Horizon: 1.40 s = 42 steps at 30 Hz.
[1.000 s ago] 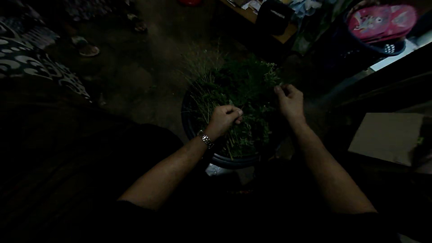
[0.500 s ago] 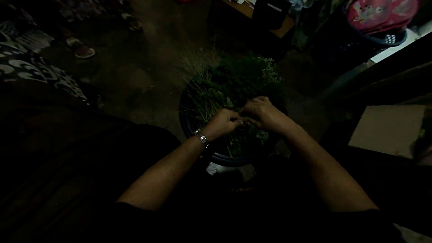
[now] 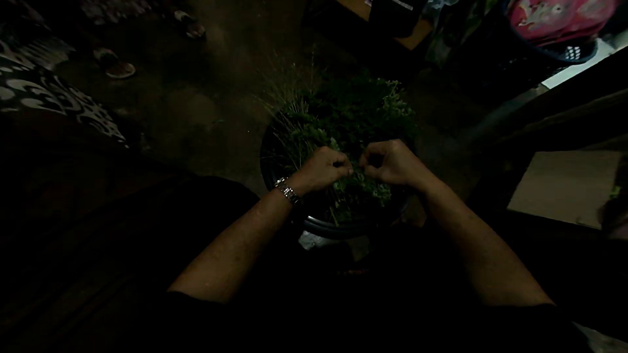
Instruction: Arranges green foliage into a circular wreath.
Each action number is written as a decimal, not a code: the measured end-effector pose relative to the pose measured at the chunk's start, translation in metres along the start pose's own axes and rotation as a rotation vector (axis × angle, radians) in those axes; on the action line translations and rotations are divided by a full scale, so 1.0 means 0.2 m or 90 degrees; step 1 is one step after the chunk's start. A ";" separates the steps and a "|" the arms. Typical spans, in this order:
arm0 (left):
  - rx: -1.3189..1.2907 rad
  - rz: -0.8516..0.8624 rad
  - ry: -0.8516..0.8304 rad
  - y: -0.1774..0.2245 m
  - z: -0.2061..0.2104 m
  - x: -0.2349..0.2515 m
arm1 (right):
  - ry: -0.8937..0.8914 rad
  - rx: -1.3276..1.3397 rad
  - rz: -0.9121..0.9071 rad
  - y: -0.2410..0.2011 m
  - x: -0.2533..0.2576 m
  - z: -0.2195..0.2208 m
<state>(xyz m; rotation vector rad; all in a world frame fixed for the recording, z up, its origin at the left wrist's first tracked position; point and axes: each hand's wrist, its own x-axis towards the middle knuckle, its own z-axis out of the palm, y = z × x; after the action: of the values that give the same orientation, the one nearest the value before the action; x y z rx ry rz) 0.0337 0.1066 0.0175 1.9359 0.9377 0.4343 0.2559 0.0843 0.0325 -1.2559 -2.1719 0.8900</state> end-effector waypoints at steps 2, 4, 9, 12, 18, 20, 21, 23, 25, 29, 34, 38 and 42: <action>-0.012 0.000 0.007 0.00 -0.01 0.00 | 0.017 -0.001 0.038 -0.02 0.00 -0.02; -0.010 -0.008 0.010 0.01 -0.02 -0.01 | 0.027 0.001 0.067 -0.02 0.00 -0.04; -0.036 -0.014 0.024 0.01 -0.03 -0.01 | 0.055 -0.010 0.104 0.00 0.01 -0.09; -0.027 -0.039 0.019 0.00 -0.05 -0.03 | 0.124 -0.038 0.127 0.03 0.00 -0.17; -0.070 -0.069 0.041 0.01 -0.06 -0.04 | 0.052 -0.057 0.005 0.11 -0.03 -0.19; -0.093 -0.082 0.041 0.02 -0.05 -0.03 | 0.014 -0.029 -0.021 0.08 -0.02 -0.12; -0.100 -0.088 0.042 0.02 -0.05 -0.03 | 0.005 -0.017 -0.027 0.06 -0.02 -0.09; -0.107 -0.104 0.045 0.02 -0.05 -0.03 | 0.008 0.015 -0.031 0.05 -0.01 -0.04; -0.126 -0.127 0.049 0.03 -0.06 -0.03 | 0.023 0.025 -0.033 0.03 -0.01 -0.02; -0.173 -0.115 0.066 0.01 -0.07 -0.04 | 0.025 0.034 -0.016 0.01 -0.01 -0.04; -0.147 -0.091 0.088 0.01 -0.09 -0.03 | 0.072 0.021 0.027 -0.03 -0.02 -0.10; -0.152 -0.133 0.117 0.01 -0.15 -0.04 | 0.109 0.028 0.094 -0.02 -0.04 -0.19; -0.139 -0.151 0.132 -0.01 -0.14 -0.04 | 0.125 0.012 0.123 -0.01 -0.05 -0.22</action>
<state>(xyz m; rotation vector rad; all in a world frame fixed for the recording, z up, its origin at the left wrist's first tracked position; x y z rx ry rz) 0.0102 0.1172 0.0319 1.5826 1.1860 0.5796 0.2900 0.0885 0.0631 -1.4970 -1.9096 0.8208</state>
